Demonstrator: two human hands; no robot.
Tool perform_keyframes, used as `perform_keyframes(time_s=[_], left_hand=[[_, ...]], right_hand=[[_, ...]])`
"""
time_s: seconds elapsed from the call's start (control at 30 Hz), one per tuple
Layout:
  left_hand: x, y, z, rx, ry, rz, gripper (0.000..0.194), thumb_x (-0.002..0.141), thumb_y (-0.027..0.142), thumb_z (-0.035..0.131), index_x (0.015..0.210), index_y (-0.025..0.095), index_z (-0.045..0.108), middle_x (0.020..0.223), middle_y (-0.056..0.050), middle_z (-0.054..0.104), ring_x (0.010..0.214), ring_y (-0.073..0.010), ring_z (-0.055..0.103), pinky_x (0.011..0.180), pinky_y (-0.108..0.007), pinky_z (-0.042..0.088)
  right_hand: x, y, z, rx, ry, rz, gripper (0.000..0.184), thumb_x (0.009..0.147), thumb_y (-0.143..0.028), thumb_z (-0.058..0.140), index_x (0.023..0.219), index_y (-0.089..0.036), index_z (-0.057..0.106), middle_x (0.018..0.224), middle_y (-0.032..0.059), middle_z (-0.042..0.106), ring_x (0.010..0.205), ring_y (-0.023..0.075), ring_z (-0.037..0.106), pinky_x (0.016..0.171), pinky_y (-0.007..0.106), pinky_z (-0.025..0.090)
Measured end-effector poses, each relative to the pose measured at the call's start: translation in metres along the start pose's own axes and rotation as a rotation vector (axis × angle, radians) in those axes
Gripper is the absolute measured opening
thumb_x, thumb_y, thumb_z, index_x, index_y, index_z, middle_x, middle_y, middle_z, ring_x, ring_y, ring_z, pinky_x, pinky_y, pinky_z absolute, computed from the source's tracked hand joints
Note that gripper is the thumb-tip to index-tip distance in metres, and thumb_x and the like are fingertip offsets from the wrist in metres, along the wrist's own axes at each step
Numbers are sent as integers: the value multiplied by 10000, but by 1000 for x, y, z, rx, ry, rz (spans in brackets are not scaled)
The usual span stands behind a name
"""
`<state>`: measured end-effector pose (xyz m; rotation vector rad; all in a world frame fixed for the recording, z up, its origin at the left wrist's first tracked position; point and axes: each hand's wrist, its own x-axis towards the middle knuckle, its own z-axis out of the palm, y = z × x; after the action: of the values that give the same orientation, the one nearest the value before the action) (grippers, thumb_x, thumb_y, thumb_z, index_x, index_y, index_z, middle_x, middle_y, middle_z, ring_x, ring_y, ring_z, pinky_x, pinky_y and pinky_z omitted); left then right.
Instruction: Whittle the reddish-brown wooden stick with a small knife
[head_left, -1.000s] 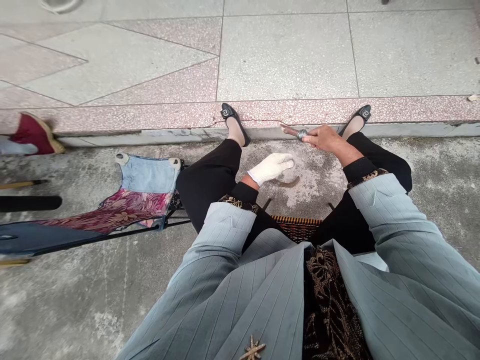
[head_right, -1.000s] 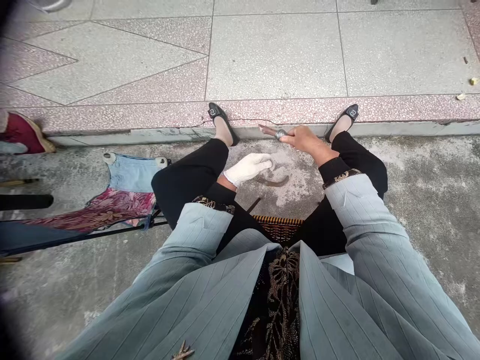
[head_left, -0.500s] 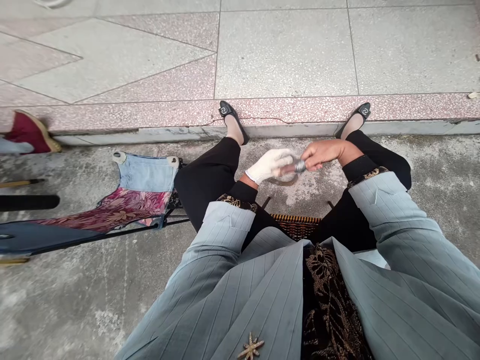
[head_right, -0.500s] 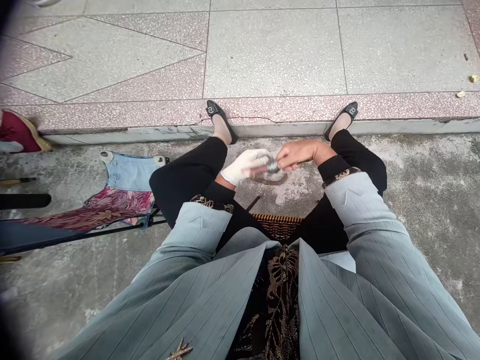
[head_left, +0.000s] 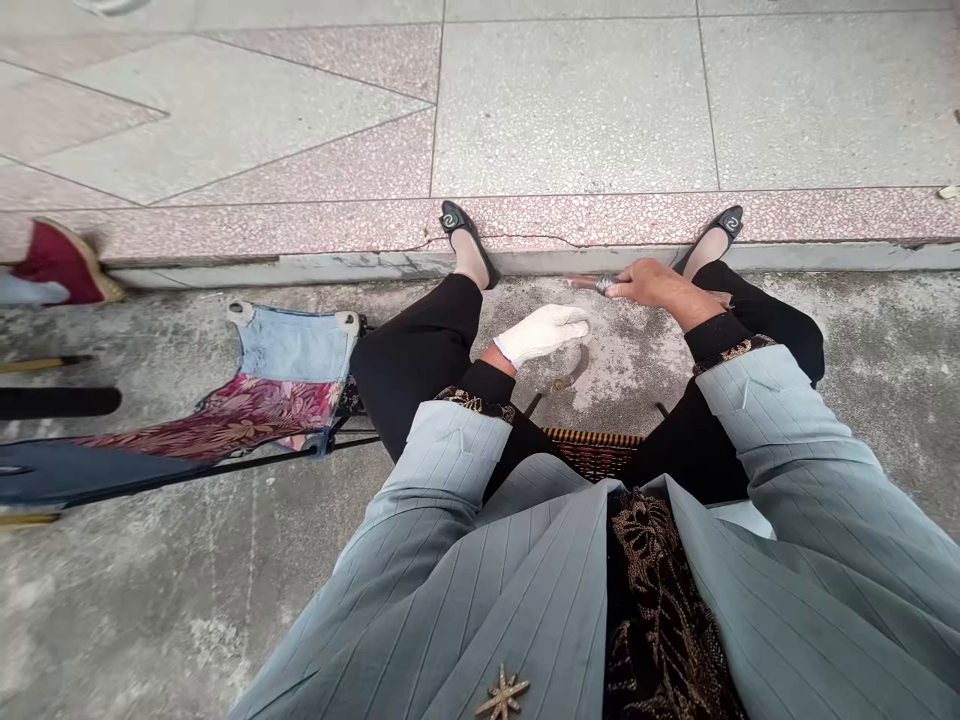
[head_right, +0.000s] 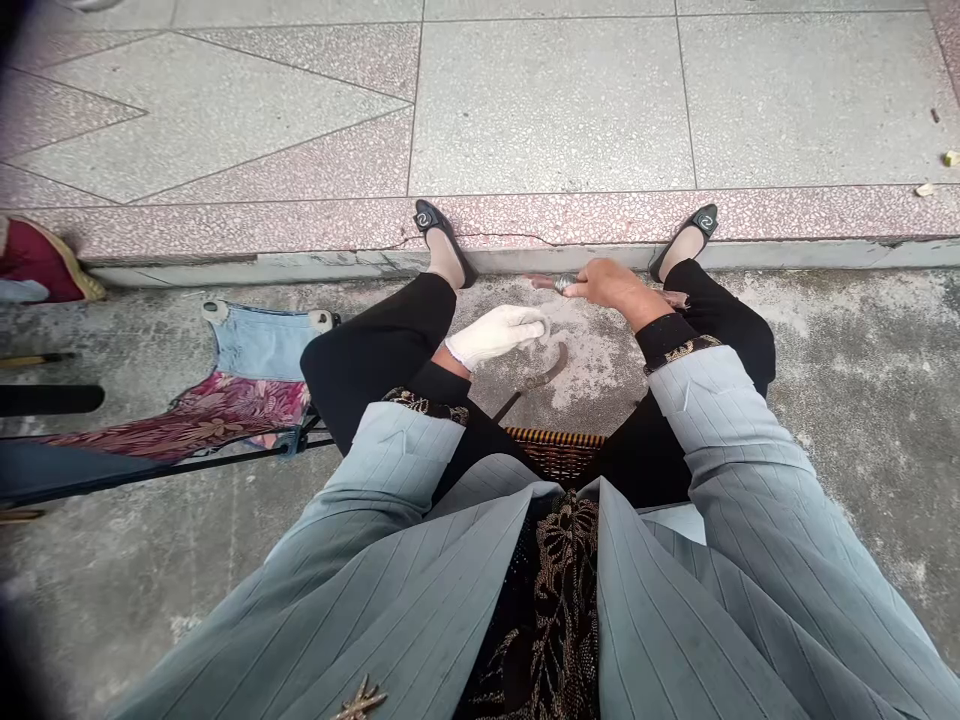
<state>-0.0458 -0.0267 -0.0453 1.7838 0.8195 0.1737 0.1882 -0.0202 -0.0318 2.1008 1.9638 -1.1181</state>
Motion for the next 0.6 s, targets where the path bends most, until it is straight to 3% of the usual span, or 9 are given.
perform_keyframes(time_s=[0.17, 0.3, 0.37, 0.43, 0.5, 0.6], left_hand=[[-2, -7, -8, 8, -38, 39, 261, 885, 357, 536, 786, 149, 658, 621, 9, 556, 548, -87, 456, 556, -225, 351], [-1, -10, -10, 12, -8, 72, 254, 868, 358, 553, 803, 133, 651, 677, -1, 583, 616, -97, 488, 599, -222, 383], [1, -11, -7, -77, -6, 77, 243, 858, 364, 585, 819, 130, 641, 698, -6, 584, 621, -95, 488, 604, -224, 396], [2, -11, -3, -241, -11, 70, 267, 863, 396, 602, 819, 133, 615, 696, -7, 568, 580, -85, 458, 576, -227, 400], [3, -11, 1, -393, -34, 75, 310, 879, 439, 604, 811, 136, 590, 679, -2, 540, 531, -70, 411, 529, -222, 379], [5, -10, 4, -449, -74, 101, 328, 889, 451, 608, 806, 134, 585, 680, -4, 535, 509, -57, 389, 496, -206, 338]], right_hand=[[-6, -2, 1, -89, -276, -70, 323, 873, -446, 666, 719, -162, 663, 673, 47, 630, 594, 145, 516, 608, 310, 364], [-12, -4, 5, 65, -695, -294, 380, 832, -503, 690, 661, -168, 632, 577, -7, 561, 516, 101, 462, 572, 273, 361], [-16, -5, 5, 204, -809, -426, 423, 811, -550, 697, 651, -167, 615, 560, -27, 535, 507, 85, 442, 556, 253, 357], [-18, -4, 2, 408, -685, -500, 437, 799, -573, 706, 679, -164, 613, 581, -29, 546, 512, 75, 440, 541, 238, 351], [-19, -2, -2, 657, -374, -477, 425, 828, -570, 688, 728, -166, 607, 618, -20, 566, 516, 71, 435, 520, 232, 337], [-14, 3, -9, 928, 44, -297, 337, 922, -484, 618, 808, -169, 593, 645, -13, 553, 501, 69, 398, 494, 239, 308]])
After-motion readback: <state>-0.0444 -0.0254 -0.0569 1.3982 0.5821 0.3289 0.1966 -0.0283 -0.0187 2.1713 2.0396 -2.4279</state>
